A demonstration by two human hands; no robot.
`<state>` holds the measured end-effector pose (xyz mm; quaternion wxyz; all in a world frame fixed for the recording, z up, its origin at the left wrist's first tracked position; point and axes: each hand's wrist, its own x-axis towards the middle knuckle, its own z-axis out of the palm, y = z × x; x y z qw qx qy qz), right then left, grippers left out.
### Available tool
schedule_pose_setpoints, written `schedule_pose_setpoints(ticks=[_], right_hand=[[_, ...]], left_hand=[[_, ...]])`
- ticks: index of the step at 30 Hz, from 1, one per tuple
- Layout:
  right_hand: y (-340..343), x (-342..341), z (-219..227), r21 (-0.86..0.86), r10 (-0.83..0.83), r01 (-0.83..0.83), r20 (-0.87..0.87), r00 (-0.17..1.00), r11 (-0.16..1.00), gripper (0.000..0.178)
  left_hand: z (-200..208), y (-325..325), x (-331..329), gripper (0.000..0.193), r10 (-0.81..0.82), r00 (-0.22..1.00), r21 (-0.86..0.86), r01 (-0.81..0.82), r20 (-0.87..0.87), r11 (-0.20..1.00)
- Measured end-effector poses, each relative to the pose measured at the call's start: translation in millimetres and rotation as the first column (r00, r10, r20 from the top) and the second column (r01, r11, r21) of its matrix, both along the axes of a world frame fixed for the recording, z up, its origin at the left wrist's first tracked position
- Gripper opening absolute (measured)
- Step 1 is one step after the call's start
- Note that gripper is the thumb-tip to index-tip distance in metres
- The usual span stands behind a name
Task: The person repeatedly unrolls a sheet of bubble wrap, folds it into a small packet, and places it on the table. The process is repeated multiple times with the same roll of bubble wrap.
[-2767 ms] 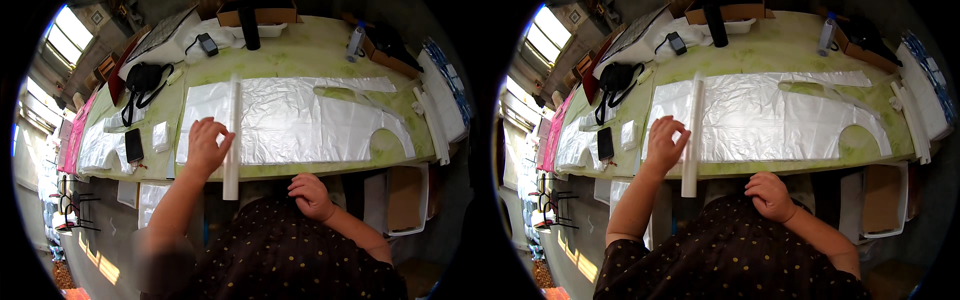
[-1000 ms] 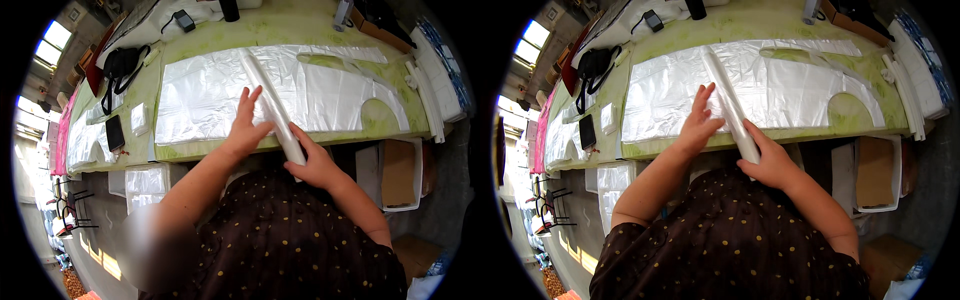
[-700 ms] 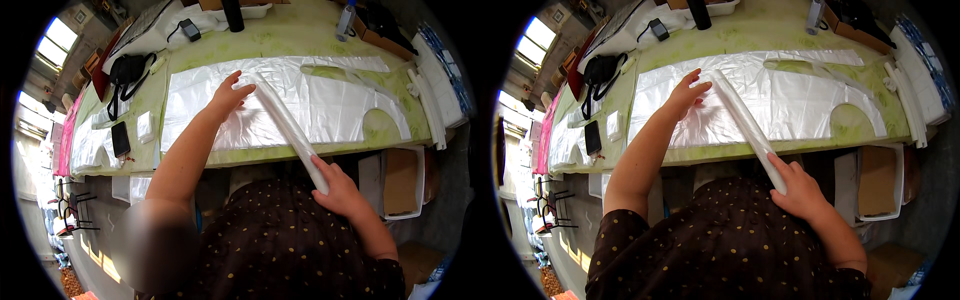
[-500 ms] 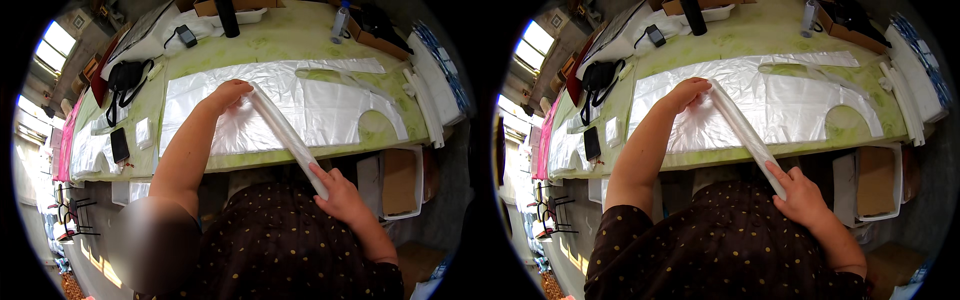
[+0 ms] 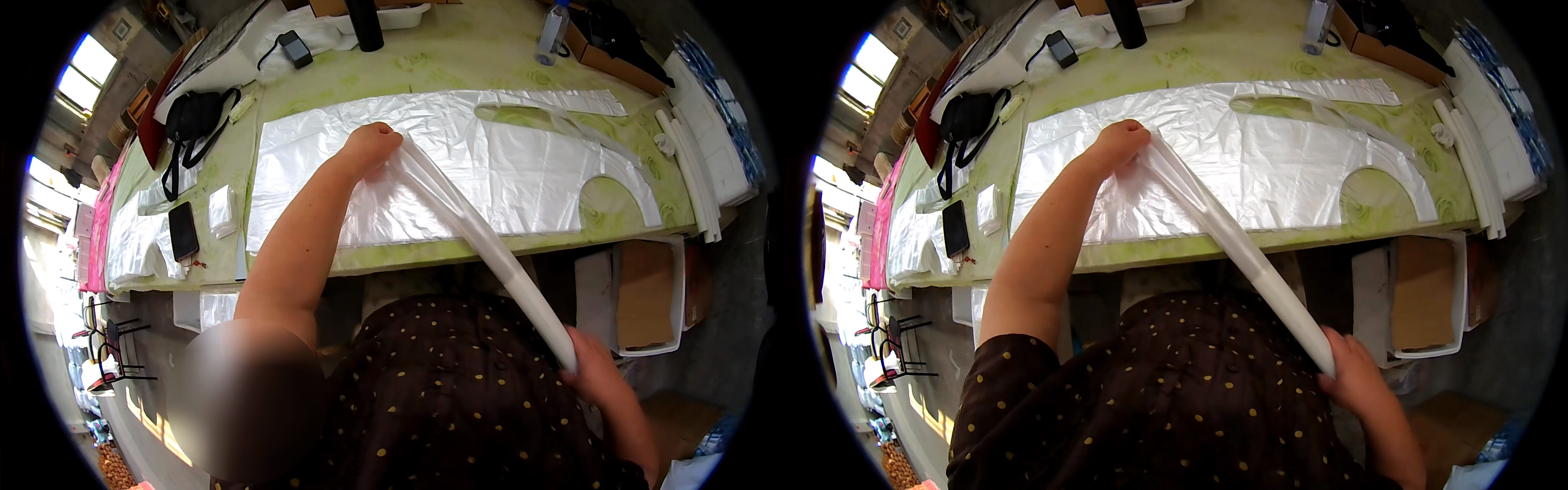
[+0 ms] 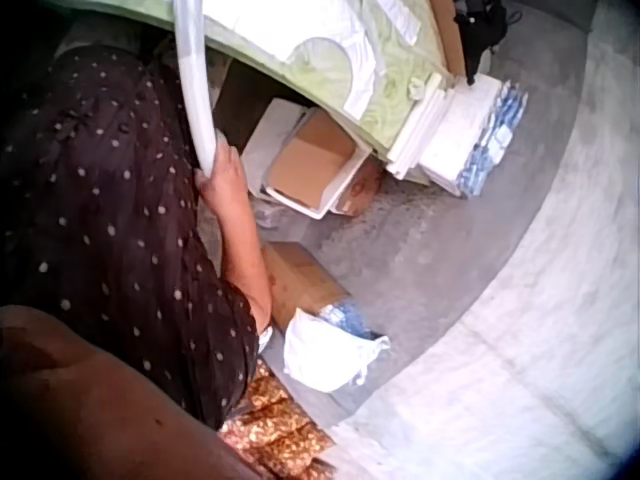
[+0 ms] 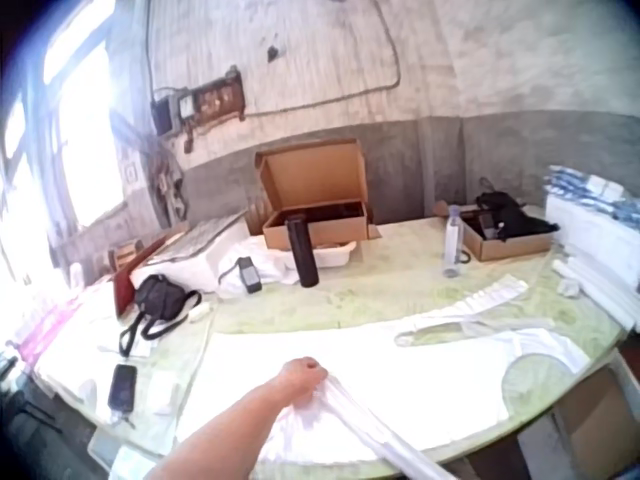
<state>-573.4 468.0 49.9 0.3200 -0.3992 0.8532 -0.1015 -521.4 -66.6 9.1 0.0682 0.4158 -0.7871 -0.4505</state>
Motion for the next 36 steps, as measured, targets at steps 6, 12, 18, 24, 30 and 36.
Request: schedule_pose_setpoints(ticks=[6, 12, 18, 24, 30, 36], right_hand=[[131, 8, -99, 0.04, -0.341, 0.342, 0.239, 0.909, 0.939, 0.051], [99, 19, -88, -0.096, -0.499, 0.543, 0.288, 0.817, 0.834, 0.052], [39, -38, -71, -0.463, -0.317, 0.363, 0.177, 0.932, 0.809, 0.057], [-98, -87, 6, -0.523, 0.035, -0.229, -0.354, 0.935, 0.821, 0.049], [-188, -135, -16, -0.406, 0.183, -0.436, -0.528, 0.829, 0.803, 0.052], [-231, -176, -29, -0.361, -0.067, -0.204, -0.614, 0.786, 0.91, 0.055]], left_hand=[[3, -13, -4, 0.034, -0.164, 0.96, -0.363, 0.241, 0.228, 0.9], [-3, 3, 4, 0.056, 0.011, 0.986, -0.638, -0.116, -0.165, 0.761], [-5, 122, 67, 0.102, -0.777, 0.598, -0.705, 0.636, 0.193, 0.314], [-5, 133, 97, 0.076, -0.822, 0.5, -0.525, 0.793, 0.273, 0.308], [-11, 131, 104, 0.066, -0.855, 0.486, -0.703, 0.672, 0.182, 0.233], [-12, 137, 99, 0.062, -0.818, 0.561, -0.729, 0.612, 0.127, 0.306]])
